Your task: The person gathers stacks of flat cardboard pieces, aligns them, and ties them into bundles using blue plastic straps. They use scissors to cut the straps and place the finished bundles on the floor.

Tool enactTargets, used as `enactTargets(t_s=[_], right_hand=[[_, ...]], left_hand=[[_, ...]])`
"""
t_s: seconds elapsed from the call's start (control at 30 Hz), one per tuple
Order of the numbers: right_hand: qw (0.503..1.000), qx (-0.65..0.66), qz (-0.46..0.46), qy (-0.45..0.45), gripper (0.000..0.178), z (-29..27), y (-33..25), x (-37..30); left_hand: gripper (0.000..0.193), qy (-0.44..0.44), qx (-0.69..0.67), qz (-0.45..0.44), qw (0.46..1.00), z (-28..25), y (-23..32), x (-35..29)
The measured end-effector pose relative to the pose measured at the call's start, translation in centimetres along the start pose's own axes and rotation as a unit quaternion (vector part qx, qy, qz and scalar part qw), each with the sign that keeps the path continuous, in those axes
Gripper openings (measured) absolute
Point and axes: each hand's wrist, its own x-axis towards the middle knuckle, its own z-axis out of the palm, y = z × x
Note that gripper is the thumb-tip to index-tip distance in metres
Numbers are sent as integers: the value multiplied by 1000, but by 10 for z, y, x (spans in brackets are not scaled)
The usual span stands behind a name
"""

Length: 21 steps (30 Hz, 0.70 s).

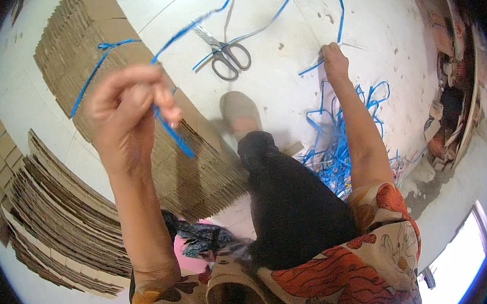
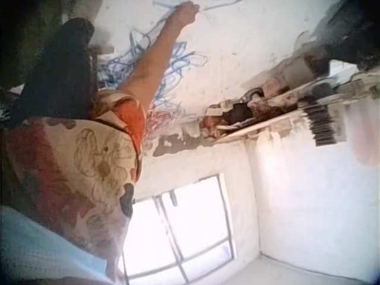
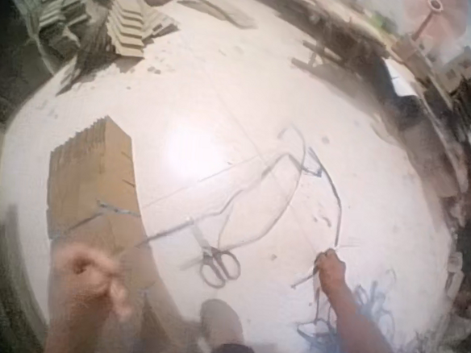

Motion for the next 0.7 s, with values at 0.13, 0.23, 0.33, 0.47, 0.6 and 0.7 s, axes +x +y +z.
enactTargets(t_s=[0.13, 0.23, 0.33, 0.47, 0.6, 0.7], right_hand=[[998, 39, 12, 48, 6, -3, 19, -7], [935, 278, 213, 56, 9, -41, 11, -17], [897, 364, 230, 98, 12, -59, 24, -37], [851, 478, 195, 97, 12, -163, -30, -50], [863, 486, -15, 138, 8, -274, -118, -67], [788, 604, -99, 70, 9, -354, -194, -93]], left_hand=[[29, 42, -47, 97, 993, 7, 34, -42], [22, 89, 14, 132, 987, 7, 61, -83], [17, 181, 47, 117, 975, 21, 80, -123], [11, 268, 241, 170, 917, 40, 94, -170], [7, 285, 203, 259, 900, 98, 117, -198], [10, 261, 101, 271, 921, 115, 135, -234]])
